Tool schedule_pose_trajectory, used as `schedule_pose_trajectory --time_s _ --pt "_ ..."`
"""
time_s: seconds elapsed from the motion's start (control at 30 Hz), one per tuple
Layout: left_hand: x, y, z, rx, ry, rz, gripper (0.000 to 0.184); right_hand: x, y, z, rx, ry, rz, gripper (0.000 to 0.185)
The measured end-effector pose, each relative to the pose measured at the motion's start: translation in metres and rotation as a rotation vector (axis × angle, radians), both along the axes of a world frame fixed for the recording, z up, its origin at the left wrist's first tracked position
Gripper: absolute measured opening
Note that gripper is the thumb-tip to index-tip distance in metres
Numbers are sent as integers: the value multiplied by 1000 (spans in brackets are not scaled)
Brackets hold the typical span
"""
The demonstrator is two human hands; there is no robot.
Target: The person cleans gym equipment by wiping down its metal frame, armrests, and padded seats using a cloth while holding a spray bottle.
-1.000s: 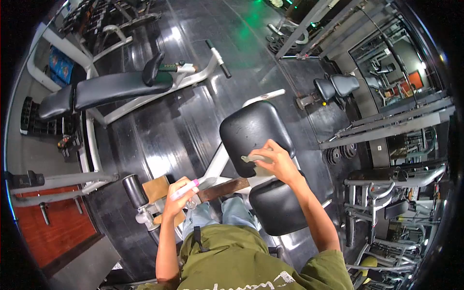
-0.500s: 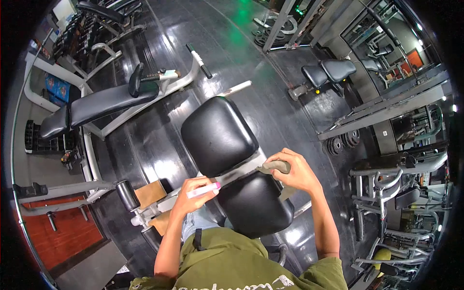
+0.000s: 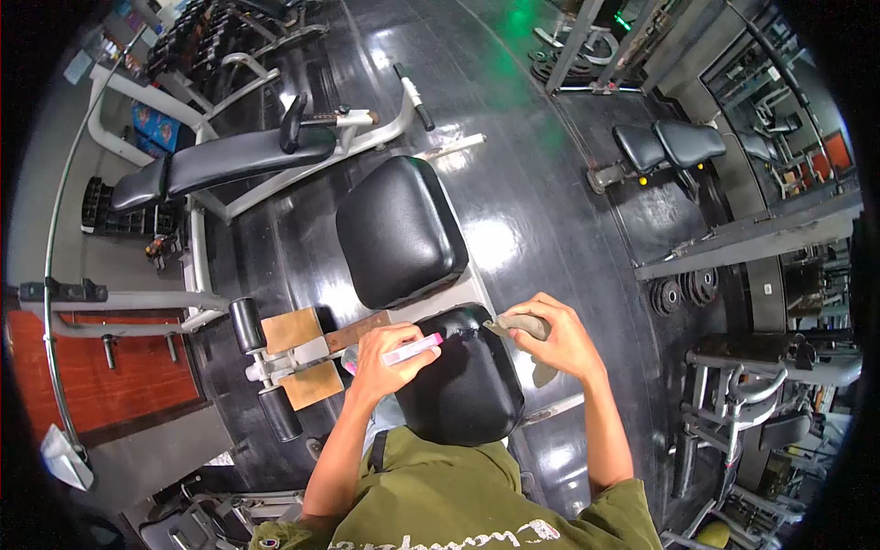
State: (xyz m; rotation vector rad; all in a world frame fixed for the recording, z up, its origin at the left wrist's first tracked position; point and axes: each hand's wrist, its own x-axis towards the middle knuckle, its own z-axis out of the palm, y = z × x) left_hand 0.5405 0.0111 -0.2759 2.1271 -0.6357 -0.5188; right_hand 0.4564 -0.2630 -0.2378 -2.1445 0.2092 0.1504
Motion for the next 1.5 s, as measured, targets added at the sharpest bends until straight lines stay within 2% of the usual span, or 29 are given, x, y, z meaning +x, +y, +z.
schedule_pose_trajectory --time_s 0.17,0.27,0.4,0.5,0.57,0.67,0.77,0.87,0.93,1.03,1.13,1.23,1.3,1.43,1.5 --pt "-12 20 -6 -99 72 92 25 20 31 -22 11 -117 40 26" --pt "-23 31 -11 -84 213 30 23 29 55 -26 -205 -205 76 21" --pt "-36 38 -26 -102 271 -37 18 4 53 -22 -244 -108 258 24" --pt "-41 35 -34 -108 334 -65 19 -20 43 -22 -297 -185 265 26" --pt "-41 32 -37 -117 295 -117 19 -19 35 -28 -310 -193 227 25" --pt "-38 30 -38 -113 297 -134 20 6 34 -42 -317 -285 16 22" --pt "-33 33 -44 -88 428 -113 20 35 48 -54 -248 -261 -35 20" --pt "-28 35 -42 -72 516 -116 19 39 50 -39 -267 -227 30 21" --pt "-24 37 -42 -176 616 -116 19 32 48 -35 -280 -190 58 21" --pt "-20 39 -48 -221 657 -134 18 -2 44 -38 -241 -309 237 27" --pt "-18 43 -57 -204 694 -135 17 -27 40 -30 -254 -275 284 30" --pt "-17 44 -60 -211 709 -133 17 -28 34 -39 -273 -238 234 31" --pt "-18 43 -62 -232 704 -141 18 -10 34 -50 -267 -322 86 31" --pt "-16 42 -61 -263 741 -121 22 34 46 -66 -105 -287 -99 24" --pt "-16 42 -59 -276 711 -108 32 34 47 -63 -48 -225 -115 22"
